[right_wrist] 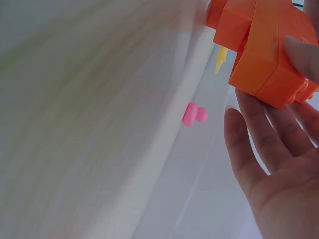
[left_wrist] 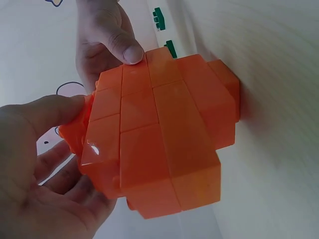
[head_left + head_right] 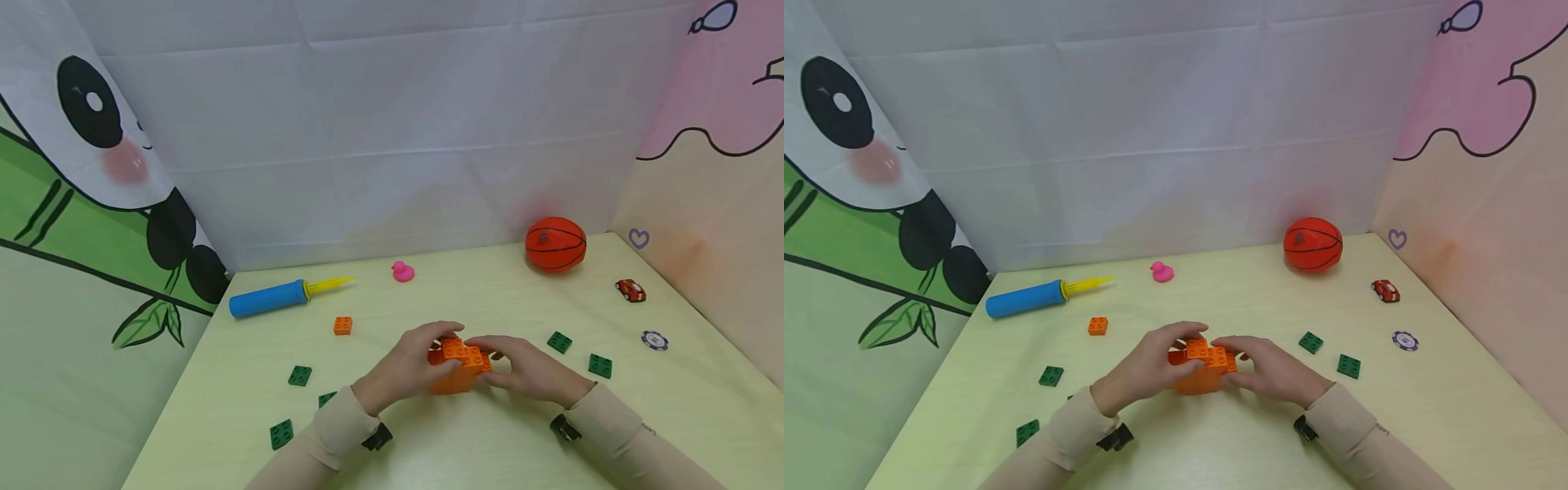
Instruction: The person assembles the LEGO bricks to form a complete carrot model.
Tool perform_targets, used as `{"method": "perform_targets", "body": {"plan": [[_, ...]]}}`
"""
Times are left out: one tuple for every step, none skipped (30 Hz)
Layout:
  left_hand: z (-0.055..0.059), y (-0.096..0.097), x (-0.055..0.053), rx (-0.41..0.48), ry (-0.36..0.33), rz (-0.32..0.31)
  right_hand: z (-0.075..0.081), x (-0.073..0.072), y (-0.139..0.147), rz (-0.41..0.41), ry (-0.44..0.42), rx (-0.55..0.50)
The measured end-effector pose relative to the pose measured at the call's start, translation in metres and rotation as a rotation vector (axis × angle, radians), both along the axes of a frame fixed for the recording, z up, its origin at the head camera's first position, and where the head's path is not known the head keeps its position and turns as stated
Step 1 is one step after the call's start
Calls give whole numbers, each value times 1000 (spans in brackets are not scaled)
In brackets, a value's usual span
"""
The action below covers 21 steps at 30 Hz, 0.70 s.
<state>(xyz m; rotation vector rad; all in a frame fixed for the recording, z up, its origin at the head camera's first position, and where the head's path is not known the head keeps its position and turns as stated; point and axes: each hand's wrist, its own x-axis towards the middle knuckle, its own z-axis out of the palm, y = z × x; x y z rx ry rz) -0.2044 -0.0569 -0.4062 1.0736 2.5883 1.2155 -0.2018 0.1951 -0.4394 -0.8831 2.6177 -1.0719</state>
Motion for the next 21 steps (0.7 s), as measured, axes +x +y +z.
{"method": "perform_targets", "body": {"plan": [[0,0,0,1,1,3,0,0,0,0,1,0],[0,0,1,3,1,5,0,0,0,0,3,1],[-1,0,1,8,-3,7,0,0,0,0,3,0],[-1,0,1,13,-2,7,0,0,0,0,4,-1],[-2,0,1,18,1,7,0,0,0,0,6,0],[-3,0,2,24,2,5,0,0,1,-2,8,1],[-3,1,2,30,2,2,0,0,0,-3,10,3],[-4,1,1,36,2,-1,0,0,0,-2,12,5],[-5,1,1,38,0,-1,0,0,0,-2,13,8],[-6,2,1,37,2,1,0,0,0,-2,14,12],[-6,2,2,34,0,6,0,0,0,0,14,15],[-6,2,2,29,-3,10,0,0,0,3,16,18],[-7,3,2,25,-3,16,0,0,-1,7,20,20],[-7,3,2,20,-3,20,0,0,-1,11,25,22],[-6,4,3,14,0,26,0,0,-1,15,29,24],[-6,4,3,9,3,30,1,0,-1,20,35,25],[-6,4,3,4,7,32,1,0,-1,23,41,25],[-5,5,3,-2,12,33,2,-1,-1,26,48,28],[-4,5,3,-7,17,34,2,-1,-1,28,52,29],[-3,6,3,-11,19,36,2,-1,-2,30,55,32],[-2,6,3,-15,20,39,3,-2,-2,30,58,34]]}}
